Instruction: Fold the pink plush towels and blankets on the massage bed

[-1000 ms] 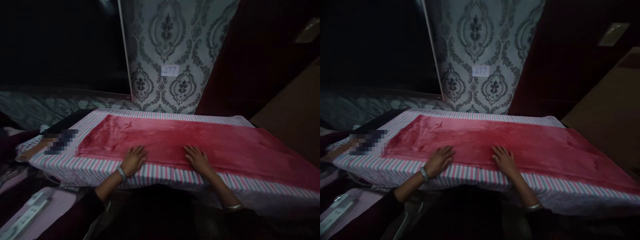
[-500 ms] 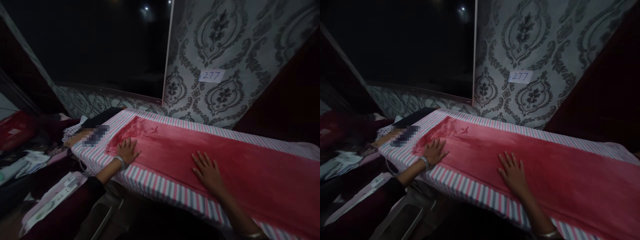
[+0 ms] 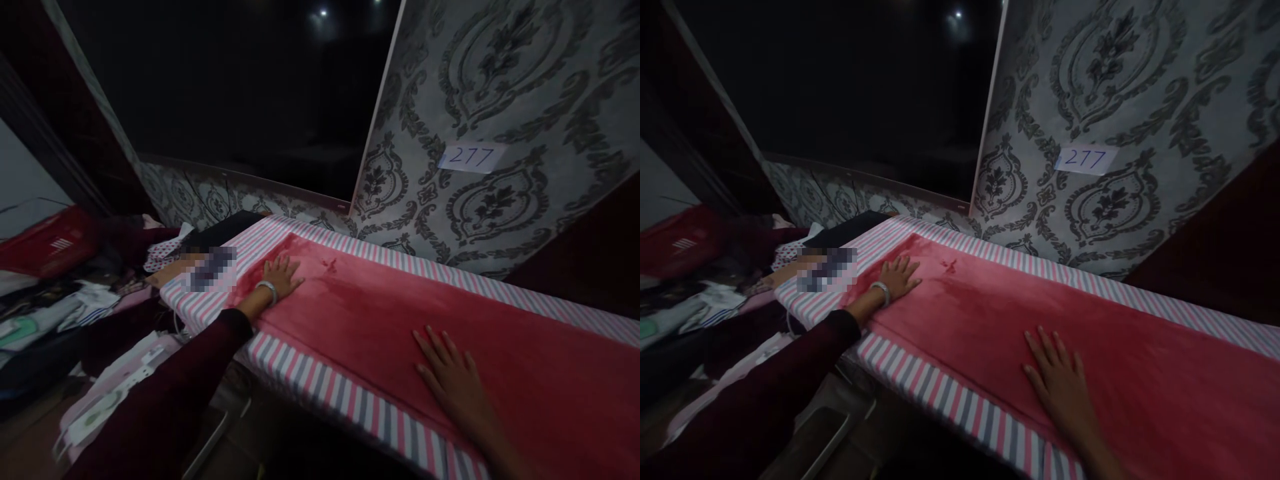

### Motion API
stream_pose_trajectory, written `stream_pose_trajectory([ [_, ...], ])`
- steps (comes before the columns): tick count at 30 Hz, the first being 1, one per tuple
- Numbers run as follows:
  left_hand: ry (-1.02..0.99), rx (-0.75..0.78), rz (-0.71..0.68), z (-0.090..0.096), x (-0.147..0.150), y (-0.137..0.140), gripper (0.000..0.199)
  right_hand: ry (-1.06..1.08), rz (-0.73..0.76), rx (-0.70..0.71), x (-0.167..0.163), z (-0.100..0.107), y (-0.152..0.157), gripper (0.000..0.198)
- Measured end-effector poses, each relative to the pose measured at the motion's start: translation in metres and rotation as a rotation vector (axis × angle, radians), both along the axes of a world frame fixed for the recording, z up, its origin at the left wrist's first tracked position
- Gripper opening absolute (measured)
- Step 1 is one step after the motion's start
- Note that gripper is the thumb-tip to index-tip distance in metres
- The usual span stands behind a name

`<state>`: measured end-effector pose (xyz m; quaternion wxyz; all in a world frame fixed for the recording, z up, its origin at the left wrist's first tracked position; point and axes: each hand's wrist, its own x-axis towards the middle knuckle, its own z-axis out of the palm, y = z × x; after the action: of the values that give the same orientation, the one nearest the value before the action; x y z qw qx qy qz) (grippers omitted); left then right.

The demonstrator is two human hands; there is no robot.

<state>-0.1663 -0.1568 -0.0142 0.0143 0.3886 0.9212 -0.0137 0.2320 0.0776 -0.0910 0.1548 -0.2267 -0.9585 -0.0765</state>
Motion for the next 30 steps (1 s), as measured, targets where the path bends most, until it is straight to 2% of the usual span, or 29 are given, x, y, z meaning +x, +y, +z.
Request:
stream_pose_trajectory([
  [6, 0.012, -0.021, -0.001, 0.001, -0.012, -0.079, 0.065, 0.002, -0.005, -0.008, -0.002, 0.001, 0.000, 0.059],
  [8, -0.034, -0.031, -0.013, 0.004, -0.015, -0.096, 0.065, 0.007, -0.010, -0.011, -0.003, 0.001, 0.000, 0.059],
  [10, -0.030, -0.028, -0.014, 0.012, -0.016, -0.098, 0.066, 0.012, -0.010, -0.018, -0.004, 0.000, 0.000, 0.058],
  [13, 0.042, 0.024, -0.060, 0.029, -0.013, -0.066, 0.068, 0.015, -0.008, -0.034, -0.005, -0.002, 0.002, 0.058],
  [16, -0.014, 0.041, -0.233, 0.039, -0.002, 0.000, 0.067, 0.019, -0.018, -0.041, -0.006, -0.004, 0.003, 0.058],
  [19, -0.059, 0.042, -0.330, 0.035, 0.003, 0.063, 0.062, 0.018, -0.015, -0.035, -0.007, -0.004, 0.003, 0.057],
  [21, -0.064, 0.048, -0.339, 0.027, -0.005, 0.087, 0.060, 0.016, -0.010, -0.024, -0.007, -0.005, 0.003, 0.056],
  [24, -0.059, 0.056, -0.299, 0.017, -0.039, 0.094, 0.057, 0.020, -0.006, -0.003, -0.005, -0.007, 0.004, 0.056],
  [28, -0.060, 0.033, -0.190, 0.010, -0.098, 0.079, 0.057, 0.025, 0.017, 0.018, 0.001, -0.012, 0.006, 0.056],
  [30, -0.060, 0.022, -0.138, 0.008, -0.117, 0.075, 0.059, 0.035, 0.028, 0.023, 0.002, -0.013, 0.007, 0.057],
])
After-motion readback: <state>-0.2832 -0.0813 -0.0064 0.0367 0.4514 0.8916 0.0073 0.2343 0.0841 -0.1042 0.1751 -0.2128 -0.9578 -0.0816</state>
